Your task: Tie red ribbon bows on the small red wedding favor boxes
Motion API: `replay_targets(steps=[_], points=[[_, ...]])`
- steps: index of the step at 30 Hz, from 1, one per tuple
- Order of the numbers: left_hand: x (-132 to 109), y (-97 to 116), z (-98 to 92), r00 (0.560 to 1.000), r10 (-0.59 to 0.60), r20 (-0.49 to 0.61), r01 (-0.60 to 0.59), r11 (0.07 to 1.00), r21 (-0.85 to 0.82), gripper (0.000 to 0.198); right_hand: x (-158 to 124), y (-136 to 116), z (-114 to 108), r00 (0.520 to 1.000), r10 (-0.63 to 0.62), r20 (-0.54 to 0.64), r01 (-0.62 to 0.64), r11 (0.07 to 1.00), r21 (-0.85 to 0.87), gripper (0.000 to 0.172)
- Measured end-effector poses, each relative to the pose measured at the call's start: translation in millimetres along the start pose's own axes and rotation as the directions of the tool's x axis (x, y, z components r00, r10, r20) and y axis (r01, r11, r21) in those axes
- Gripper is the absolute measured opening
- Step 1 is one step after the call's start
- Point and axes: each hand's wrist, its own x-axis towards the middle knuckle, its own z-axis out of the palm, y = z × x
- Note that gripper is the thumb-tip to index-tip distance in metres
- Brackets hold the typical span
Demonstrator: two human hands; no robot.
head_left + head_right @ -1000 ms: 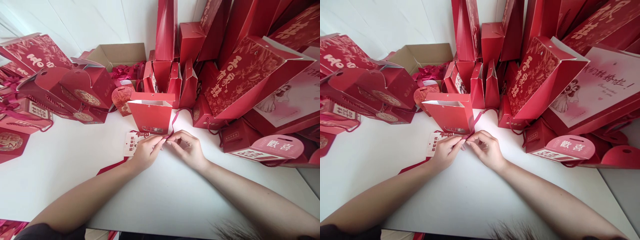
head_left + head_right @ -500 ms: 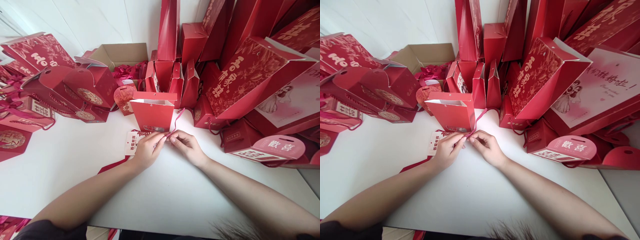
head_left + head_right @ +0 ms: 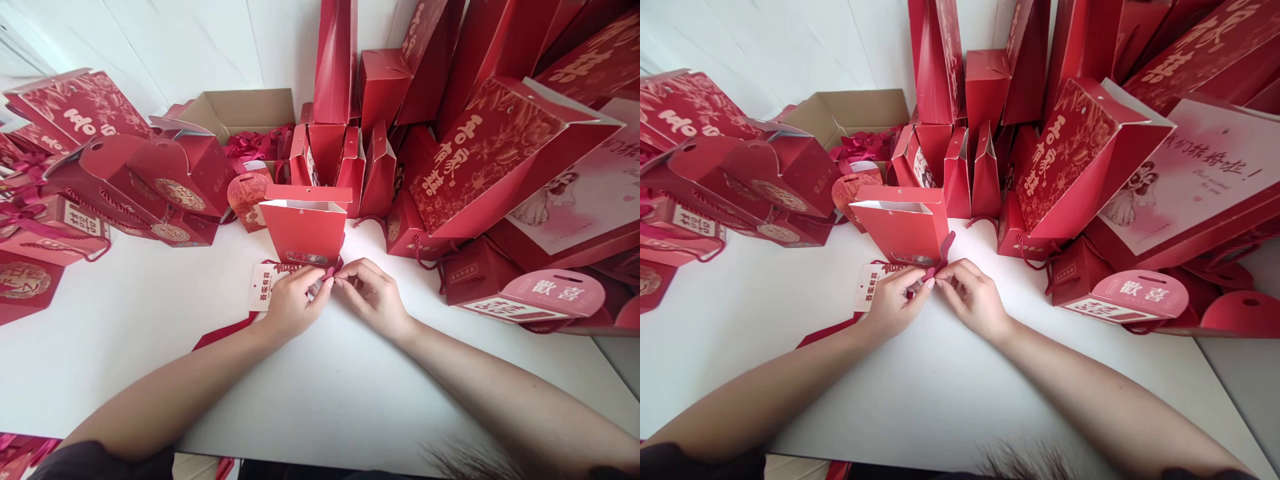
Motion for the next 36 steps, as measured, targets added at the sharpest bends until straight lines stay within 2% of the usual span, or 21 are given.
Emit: replay_targets(steps=[2,4,7,11,18,20,28,36], points=[[0.5,0.4,-2.1,0.998,0.062,0.006,-0.061,0.995,-0.076,0.033,1.2,0.5,-1.2,1.0,0.007,0.001,-0.007,0.999,0.042,0.008],[1.9,1.0,-4.9,0.984,0.177,0.009,-0.174,0.975,-0.136,0.049,2.4,0.4,-2.6,1.0,0.013,0.018,-0.015,0.994,0.107,0.007],[4.5,1.0,-8.2,0.957,0.289,0.011,-0.284,0.945,-0.162,0.043,3.2,-0.9,-4.1,0.998,-0.009,0.066,-0.001,0.987,0.159,0.007],[6.4,-0.5,-9.0,0.969,0.246,0.036,-0.236,0.956,-0.172,0.026,2.3,-2.0,-4.6,0.996,-0.023,0.089,0.011,0.991,0.132,0.007],[5.3,1.3,-6.8,0.984,0.174,0.051,-0.164,0.975,-0.15,0.009,2.7,-1.2,-4.3,0.996,-0.007,0.094,-0.004,0.993,0.114,0.008],[4.9,2.4,-6.1,0.988,0.146,0.052,-0.137,0.979,-0.152,0.007,2.7,-1.4,-3.6,0.996,0.006,0.093,-0.016,0.995,0.102,0.008],[4.9,-1.7,-1.1,0.987,0.161,-0.011,-0.16,0.971,-0.178,0.008,-0.7,0.9,-0.5,0.996,0.026,0.082,-0.028,0.999,0.029,0.006],[3.1,-1.3,0.2,0.991,0.135,-0.007,-0.134,0.974,-0.181,0.005,-1.6,1.2,-0.6,0.996,0.039,0.082,-0.04,0.999,0.006,0.006]])
